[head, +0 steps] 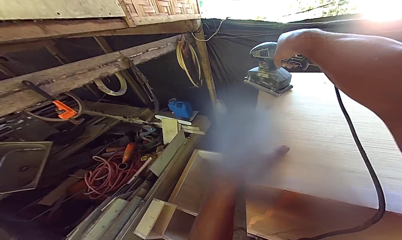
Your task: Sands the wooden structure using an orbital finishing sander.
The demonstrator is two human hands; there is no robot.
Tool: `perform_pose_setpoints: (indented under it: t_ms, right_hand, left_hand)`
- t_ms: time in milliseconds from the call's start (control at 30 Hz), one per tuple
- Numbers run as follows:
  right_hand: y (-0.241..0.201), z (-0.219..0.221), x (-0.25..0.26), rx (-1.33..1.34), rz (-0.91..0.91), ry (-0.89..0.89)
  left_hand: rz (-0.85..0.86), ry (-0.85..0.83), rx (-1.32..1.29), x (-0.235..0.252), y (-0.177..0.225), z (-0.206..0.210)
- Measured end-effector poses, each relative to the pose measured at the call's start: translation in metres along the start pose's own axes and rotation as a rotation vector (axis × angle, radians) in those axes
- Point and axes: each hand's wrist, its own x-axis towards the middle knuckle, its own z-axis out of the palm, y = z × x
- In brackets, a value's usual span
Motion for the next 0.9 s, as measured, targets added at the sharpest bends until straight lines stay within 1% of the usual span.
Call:
perform_pose_setpoints:
  t_ms: [133, 200, 367, 433, 533, 600, 667, 767, 800, 833, 867, 900]
  right_hand:
    - [0.003, 0.000, -0.018, -0.007, -0.088, -0.058]
    - [0.000, 0.000, -0.021, 0.001, -0.101, -0.073]
    - [-0.005, 0.000, -0.001, 0.016, 0.007, -0.011]
    - [-0.001, 0.000, 0.002, 0.027, 0.022, -0.025]
    - [0.013, -0.003, -0.014, 0.038, -0.052, -0.086]
    - [0.025, -0.007, -0.039, 0.048, -0.109, -0.115]
    - [0.043, -0.007, -0.064, 0.053, -0.117, -0.130]
    - [0.092, -0.016, -0.084, 0.050, -0.052, -0.097]
    - [0.112, -0.020, -0.087, 0.049, -0.015, -0.080]
    - [0.132, -0.023, -0.091, 0.042, 0.022, -0.066]
    - [0.153, -0.027, -0.095, 0.028, 0.046, -0.049]
    - [0.174, -0.031, -0.099, 0.032, 0.069, -0.037]
  left_hand:
    - [-0.007, 0.002, 0.006, 0.000, 0.001, 0.000]
    - [-0.009, 0.006, 0.009, 0.000, 0.002, 0.000]
    - [-0.011, 0.001, -0.001, 0.003, 0.000, 0.000]
    - [0.002, 0.006, -0.004, 0.005, -0.004, 0.001]
    - [0.012, 0.006, 0.060, 0.007, -0.004, 0.000]
    - [0.042, 0.015, 0.148, 0.008, -0.002, -0.003]
    - [0.089, 0.004, 0.274, 0.008, 0.003, -0.007]
    - [0.147, -0.027, 0.421, 0.016, 0.020, -0.014]
    - [0.164, -0.031, 0.464, 0.028, 0.021, -0.014]
    - [0.215, -0.009, 0.484, 0.045, 0.017, -0.011]
    - [0.296, 0.055, 0.525, 0.071, 0.005, -0.006]
    - [0.352, 0.075, 0.546, 0.096, -0.001, -0.004]
